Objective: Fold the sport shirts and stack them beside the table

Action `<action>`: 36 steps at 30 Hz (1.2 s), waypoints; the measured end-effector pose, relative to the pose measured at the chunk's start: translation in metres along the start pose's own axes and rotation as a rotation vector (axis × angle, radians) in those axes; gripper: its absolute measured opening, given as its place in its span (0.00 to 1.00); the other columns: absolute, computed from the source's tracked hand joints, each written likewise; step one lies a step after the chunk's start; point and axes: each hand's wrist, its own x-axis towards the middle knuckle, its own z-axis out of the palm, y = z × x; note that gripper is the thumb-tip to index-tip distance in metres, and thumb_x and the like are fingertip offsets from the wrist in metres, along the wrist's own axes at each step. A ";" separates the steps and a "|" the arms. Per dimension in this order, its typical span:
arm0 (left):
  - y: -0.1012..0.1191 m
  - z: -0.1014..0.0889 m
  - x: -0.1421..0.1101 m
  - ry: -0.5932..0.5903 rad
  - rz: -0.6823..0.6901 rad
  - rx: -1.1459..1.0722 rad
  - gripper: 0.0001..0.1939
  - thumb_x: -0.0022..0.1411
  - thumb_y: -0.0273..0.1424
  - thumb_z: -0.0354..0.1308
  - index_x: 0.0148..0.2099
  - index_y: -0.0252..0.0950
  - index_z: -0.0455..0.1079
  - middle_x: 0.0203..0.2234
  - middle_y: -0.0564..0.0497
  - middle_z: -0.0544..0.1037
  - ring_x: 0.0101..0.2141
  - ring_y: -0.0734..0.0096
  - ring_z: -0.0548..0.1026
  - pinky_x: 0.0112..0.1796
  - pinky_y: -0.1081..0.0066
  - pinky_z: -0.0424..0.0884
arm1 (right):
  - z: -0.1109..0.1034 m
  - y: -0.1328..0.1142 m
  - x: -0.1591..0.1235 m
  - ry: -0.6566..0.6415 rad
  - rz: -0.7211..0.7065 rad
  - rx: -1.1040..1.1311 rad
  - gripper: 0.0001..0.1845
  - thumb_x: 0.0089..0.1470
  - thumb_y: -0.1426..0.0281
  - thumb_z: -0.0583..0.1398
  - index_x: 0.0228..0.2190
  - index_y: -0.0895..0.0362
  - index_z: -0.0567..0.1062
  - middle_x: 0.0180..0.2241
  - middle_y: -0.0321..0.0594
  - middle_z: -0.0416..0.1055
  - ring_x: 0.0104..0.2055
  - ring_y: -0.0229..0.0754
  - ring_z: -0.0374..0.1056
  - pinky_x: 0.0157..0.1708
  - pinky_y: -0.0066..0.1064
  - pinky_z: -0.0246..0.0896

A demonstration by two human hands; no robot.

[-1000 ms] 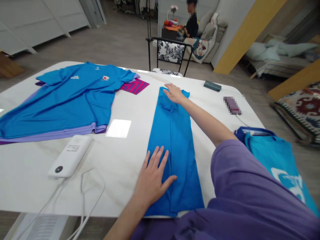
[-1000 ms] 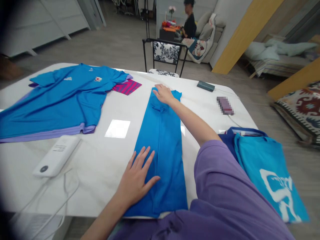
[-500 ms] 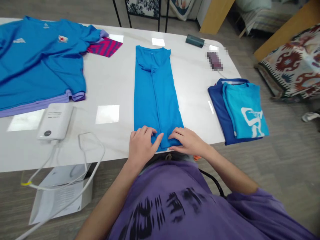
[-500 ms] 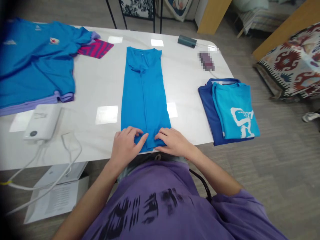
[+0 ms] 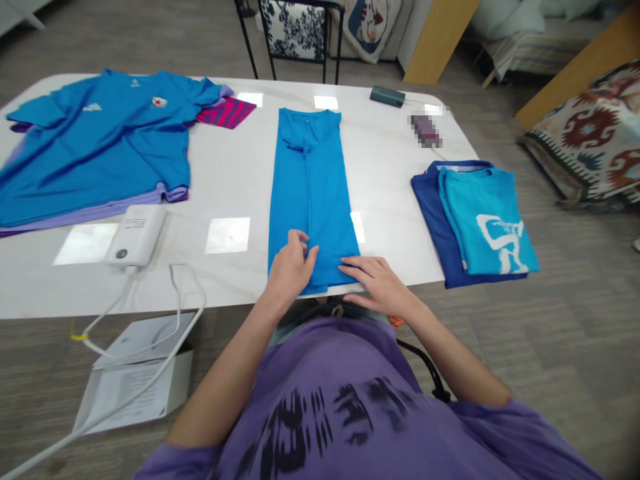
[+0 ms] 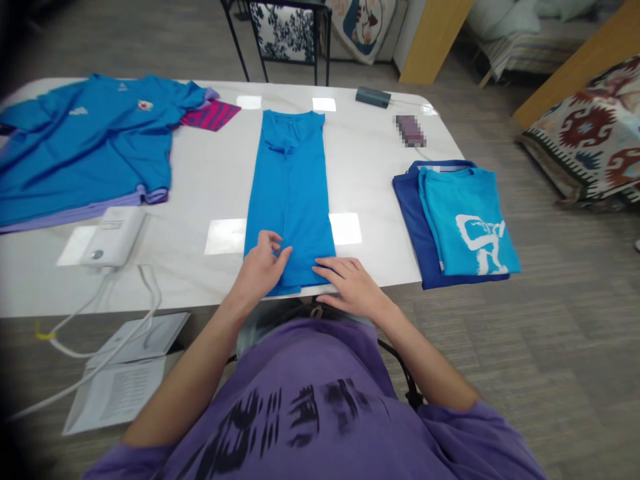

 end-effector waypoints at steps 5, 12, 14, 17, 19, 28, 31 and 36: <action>-0.012 -0.011 -0.024 0.036 0.109 0.222 0.26 0.81 0.41 0.62 0.73 0.37 0.68 0.62 0.35 0.78 0.52 0.49 0.85 0.53 0.54 0.79 | 0.001 0.008 -0.011 -0.032 -0.026 -0.024 0.42 0.75 0.51 0.66 0.81 0.40 0.62 0.78 0.46 0.66 0.78 0.60 0.66 0.70 0.60 0.66; -0.075 -0.031 -0.062 -0.150 0.528 0.369 0.56 0.71 0.60 0.68 0.87 0.40 0.52 0.83 0.37 0.57 0.83 0.35 0.51 0.81 0.37 0.51 | 0.000 0.016 -0.008 -0.024 -0.031 -0.030 0.54 0.71 0.52 0.71 0.84 0.36 0.50 0.81 0.41 0.59 0.82 0.61 0.58 0.78 0.64 0.57; -0.091 -0.031 -0.072 -0.154 0.511 0.391 0.48 0.77 0.51 0.65 0.87 0.39 0.54 0.83 0.36 0.59 0.83 0.39 0.54 0.81 0.38 0.52 | 0.004 0.018 -0.012 -0.005 -0.037 -0.032 0.48 0.72 0.56 0.70 0.83 0.34 0.57 0.79 0.39 0.63 0.80 0.60 0.62 0.75 0.63 0.61; -0.110 -0.032 -0.086 -0.128 0.560 0.375 0.35 0.81 0.30 0.55 0.85 0.41 0.60 0.79 0.39 0.67 0.80 0.48 0.64 0.81 0.42 0.59 | 0.011 0.019 -0.025 0.048 -0.037 -0.034 0.36 0.74 0.65 0.67 0.76 0.34 0.69 0.75 0.37 0.71 0.75 0.57 0.70 0.65 0.59 0.68; -0.119 -0.033 -0.093 -0.098 0.648 0.345 0.35 0.79 0.22 0.50 0.83 0.44 0.62 0.76 0.43 0.73 0.77 0.54 0.69 0.79 0.44 0.62 | 0.015 0.019 -0.034 0.081 -0.041 -0.033 0.29 0.75 0.69 0.65 0.71 0.36 0.76 0.71 0.36 0.76 0.71 0.55 0.74 0.61 0.55 0.68; -0.073 -0.062 -0.138 -0.158 0.668 -0.073 0.26 0.76 0.21 0.56 0.69 0.48 0.75 0.50 0.50 0.89 0.45 0.60 0.89 0.46 0.60 0.85 | -0.043 -0.013 -0.066 -0.182 -0.040 0.464 0.13 0.81 0.64 0.60 0.57 0.46 0.84 0.51 0.39 0.86 0.50 0.45 0.78 0.57 0.43 0.63; -0.031 -0.092 -0.148 -0.318 0.653 -0.217 0.30 0.73 0.20 0.55 0.69 0.53 0.73 0.49 0.55 0.90 0.43 0.59 0.89 0.45 0.59 0.87 | -0.089 -0.034 -0.068 -0.323 -0.081 0.713 0.13 0.81 0.61 0.60 0.55 0.47 0.85 0.46 0.39 0.86 0.46 0.43 0.79 0.59 0.41 0.65; 0.021 -0.122 -0.094 -0.092 0.552 -0.246 0.21 0.78 0.25 0.58 0.64 0.53 0.79 0.48 0.54 0.89 0.43 0.62 0.88 0.45 0.65 0.85 | -0.153 -0.025 -0.014 -0.115 -0.069 0.677 0.15 0.79 0.61 0.62 0.59 0.49 0.85 0.47 0.46 0.85 0.47 0.46 0.80 0.50 0.37 0.73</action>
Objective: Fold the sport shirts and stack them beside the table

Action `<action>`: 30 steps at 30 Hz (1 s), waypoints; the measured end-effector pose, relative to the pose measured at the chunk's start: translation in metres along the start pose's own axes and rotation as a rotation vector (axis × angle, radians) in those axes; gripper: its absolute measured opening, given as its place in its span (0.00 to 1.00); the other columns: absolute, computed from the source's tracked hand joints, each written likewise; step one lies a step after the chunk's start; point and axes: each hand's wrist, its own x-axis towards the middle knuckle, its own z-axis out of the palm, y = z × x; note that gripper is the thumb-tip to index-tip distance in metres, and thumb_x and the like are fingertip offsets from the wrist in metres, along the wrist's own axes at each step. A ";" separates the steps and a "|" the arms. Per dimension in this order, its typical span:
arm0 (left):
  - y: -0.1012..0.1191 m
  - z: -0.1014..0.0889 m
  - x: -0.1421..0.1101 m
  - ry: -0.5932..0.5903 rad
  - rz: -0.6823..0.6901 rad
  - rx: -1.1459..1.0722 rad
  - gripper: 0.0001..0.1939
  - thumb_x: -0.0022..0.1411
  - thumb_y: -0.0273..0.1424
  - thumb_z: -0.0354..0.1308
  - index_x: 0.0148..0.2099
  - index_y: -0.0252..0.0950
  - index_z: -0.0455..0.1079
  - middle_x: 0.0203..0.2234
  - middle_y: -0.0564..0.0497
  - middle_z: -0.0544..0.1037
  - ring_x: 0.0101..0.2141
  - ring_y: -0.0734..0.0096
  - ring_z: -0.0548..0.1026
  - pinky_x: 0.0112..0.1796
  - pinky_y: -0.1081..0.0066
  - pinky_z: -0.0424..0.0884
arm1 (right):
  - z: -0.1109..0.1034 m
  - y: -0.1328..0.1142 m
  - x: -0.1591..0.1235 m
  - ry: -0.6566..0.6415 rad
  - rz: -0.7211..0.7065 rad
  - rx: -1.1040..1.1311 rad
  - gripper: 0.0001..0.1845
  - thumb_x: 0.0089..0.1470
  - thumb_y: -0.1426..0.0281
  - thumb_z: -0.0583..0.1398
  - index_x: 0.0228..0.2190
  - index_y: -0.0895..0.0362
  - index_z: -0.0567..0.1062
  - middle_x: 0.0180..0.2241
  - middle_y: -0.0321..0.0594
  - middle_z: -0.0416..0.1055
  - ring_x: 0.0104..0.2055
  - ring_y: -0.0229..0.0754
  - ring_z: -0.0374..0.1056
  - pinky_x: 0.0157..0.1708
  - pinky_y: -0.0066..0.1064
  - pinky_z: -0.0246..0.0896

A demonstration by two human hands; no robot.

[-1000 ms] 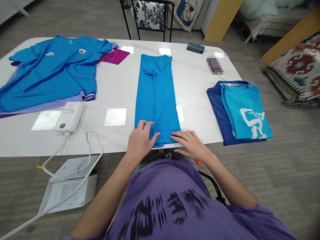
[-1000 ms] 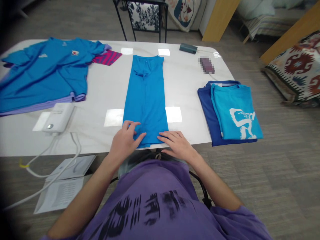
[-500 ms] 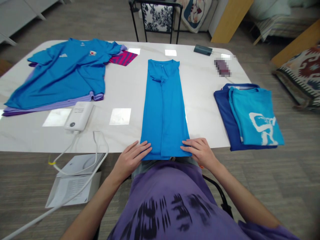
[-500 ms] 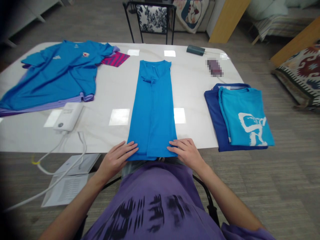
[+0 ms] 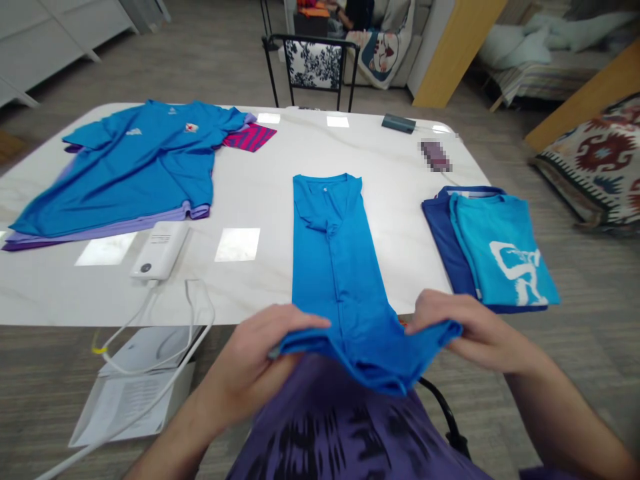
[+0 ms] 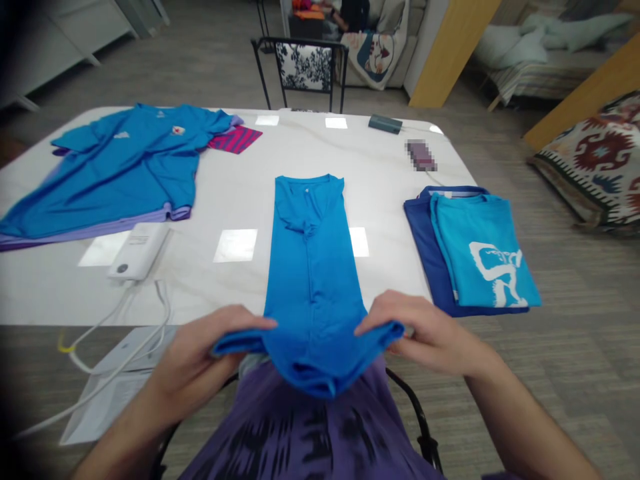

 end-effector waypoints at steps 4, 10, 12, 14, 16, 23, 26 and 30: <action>-0.055 -0.015 0.109 0.393 -0.164 0.095 0.12 0.80 0.39 0.62 0.56 0.41 0.82 0.40 0.52 0.87 0.40 0.65 0.84 0.44 0.69 0.79 | -0.072 0.046 0.096 0.297 0.095 -0.157 0.14 0.73 0.54 0.69 0.51 0.49 0.85 0.44 0.41 0.83 0.46 0.48 0.79 0.49 0.38 0.75; -0.214 -0.035 0.261 0.459 -0.341 0.285 0.13 0.79 0.41 0.59 0.51 0.38 0.79 0.37 0.49 0.81 0.38 0.62 0.78 0.45 0.65 0.75 | -0.139 0.196 0.253 0.530 0.291 -0.322 0.25 0.72 0.44 0.63 0.51 0.52 0.81 0.44 0.42 0.81 0.46 0.52 0.76 0.52 0.45 0.77; -0.257 -0.033 0.281 0.394 -0.492 0.386 0.17 0.76 0.44 0.62 0.56 0.38 0.77 0.50 0.43 0.82 0.47 0.54 0.80 0.54 0.58 0.76 | -0.142 0.238 0.282 0.540 0.440 -0.459 0.25 0.71 0.48 0.64 0.55 0.55 0.80 0.53 0.49 0.80 0.51 0.55 0.77 0.60 0.49 0.75; -0.286 -0.029 0.288 0.337 -0.620 0.461 0.26 0.74 0.52 0.63 0.60 0.37 0.75 0.59 0.36 0.78 0.55 0.45 0.79 0.60 0.49 0.75 | -0.139 0.265 0.296 0.540 0.608 -0.569 0.30 0.68 0.47 0.67 0.57 0.57 0.79 0.61 0.57 0.75 0.57 0.60 0.76 0.63 0.52 0.73; -0.302 -0.026 0.288 0.298 -0.699 0.508 0.34 0.71 0.61 0.63 0.60 0.37 0.75 0.62 0.31 0.75 0.59 0.37 0.78 0.63 0.42 0.73 | -0.137 0.279 0.301 0.538 0.735 -0.621 0.36 0.63 0.43 0.69 0.58 0.58 0.78 0.64 0.60 0.71 0.59 0.64 0.75 0.62 0.54 0.74; -0.315 -0.025 0.302 0.173 -0.741 0.356 0.20 0.59 0.46 0.76 0.40 0.40 0.73 0.45 0.40 0.80 0.55 0.37 0.79 0.60 0.44 0.74 | -0.139 0.280 0.307 0.322 0.668 -0.560 0.24 0.60 0.52 0.72 0.48 0.55 0.79 0.51 0.51 0.81 0.55 0.62 0.77 0.59 0.50 0.73; -0.299 -0.018 0.305 0.199 -0.649 0.223 0.13 0.64 0.39 0.70 0.43 0.41 0.70 0.42 0.46 0.82 0.46 0.53 0.81 0.51 0.56 0.78 | -0.134 0.267 0.302 0.407 0.518 -0.416 0.21 0.63 0.54 0.69 0.51 0.52 0.76 0.52 0.45 0.82 0.55 0.57 0.77 0.61 0.49 0.73; -0.248 -0.014 0.302 0.440 -0.436 -0.085 0.20 0.67 0.42 0.69 0.53 0.41 0.65 0.45 0.51 0.83 0.39 0.69 0.79 0.38 0.69 0.76 | -0.131 0.219 0.275 0.584 0.348 -0.189 0.30 0.66 0.40 0.65 0.55 0.50 0.73 0.52 0.41 0.81 0.57 0.55 0.77 0.63 0.50 0.76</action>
